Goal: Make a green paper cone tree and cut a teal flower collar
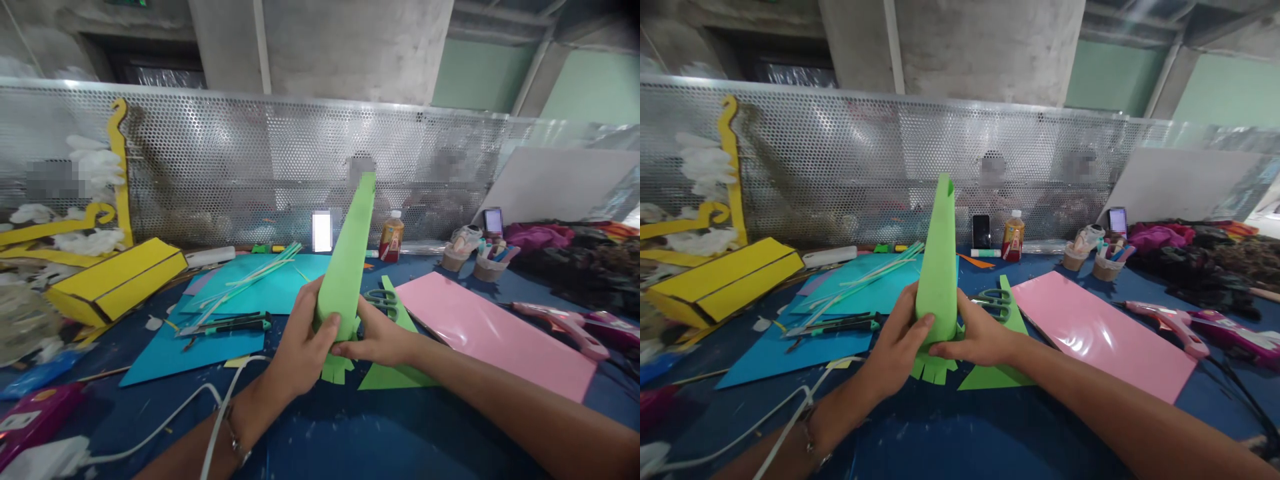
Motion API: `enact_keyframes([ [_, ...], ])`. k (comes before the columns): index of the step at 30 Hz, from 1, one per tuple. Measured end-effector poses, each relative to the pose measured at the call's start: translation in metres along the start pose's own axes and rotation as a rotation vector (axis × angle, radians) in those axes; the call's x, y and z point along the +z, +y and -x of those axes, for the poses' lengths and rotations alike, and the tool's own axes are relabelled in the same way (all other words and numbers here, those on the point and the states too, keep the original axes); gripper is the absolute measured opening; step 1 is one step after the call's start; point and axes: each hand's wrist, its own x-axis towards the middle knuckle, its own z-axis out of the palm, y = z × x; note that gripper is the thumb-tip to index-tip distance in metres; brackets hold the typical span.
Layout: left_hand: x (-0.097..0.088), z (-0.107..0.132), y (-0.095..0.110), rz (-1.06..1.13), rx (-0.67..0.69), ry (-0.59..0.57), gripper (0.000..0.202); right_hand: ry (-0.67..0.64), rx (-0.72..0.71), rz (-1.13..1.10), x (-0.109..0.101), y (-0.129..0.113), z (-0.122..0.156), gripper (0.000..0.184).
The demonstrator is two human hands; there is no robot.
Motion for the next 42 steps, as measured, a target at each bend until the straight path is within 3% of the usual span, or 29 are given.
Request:
enact_keyframes([
  [5,-0.001,0.002,-0.005,0.005,0.004,0.041,0.057,0.115,0.026,-0.035,-0.009,-0.006,-0.004,0.079],
  [11,-0.005,-0.001,-0.011,-0.167,-0.092,0.17,0.057,0.516,0.161,0.035,-0.059,-0.001,-0.019,0.078],
  [15,-0.002,-0.005,-0.012,-0.314,-0.175,0.043,0.046,0.591,0.201,0.078,-0.102,0.023,-0.04,0.084],
  [18,0.003,-0.004,-0.014,-0.427,-0.22,-0.109,0.041,0.54,0.376,0.225,-0.12,0.053,-0.059,0.083],
  [23,0.004,0.0,-0.014,-0.616,-0.253,-0.314,0.041,0.52,0.508,0.274,-0.114,0.102,-0.082,0.078],
  [29,0.001,0.001,-0.012,-0.683,-0.229,-0.37,0.04,0.485,0.54,0.258,-0.094,0.126,-0.084,0.086],
  [36,0.002,0.001,-0.012,-0.712,-0.203,-0.368,0.041,0.554,0.484,0.328,-0.107,0.112,-0.074,0.099],
  [40,0.0,-0.002,-0.008,-0.735,-0.181,-0.317,0.044,0.618,0.4,0.431,-0.106,0.088,-0.052,0.074],
  [42,-0.005,-0.006,-0.007,-0.793,-0.162,-0.268,0.045,0.589,0.355,0.495,-0.099,0.074,-0.038,0.063],
])
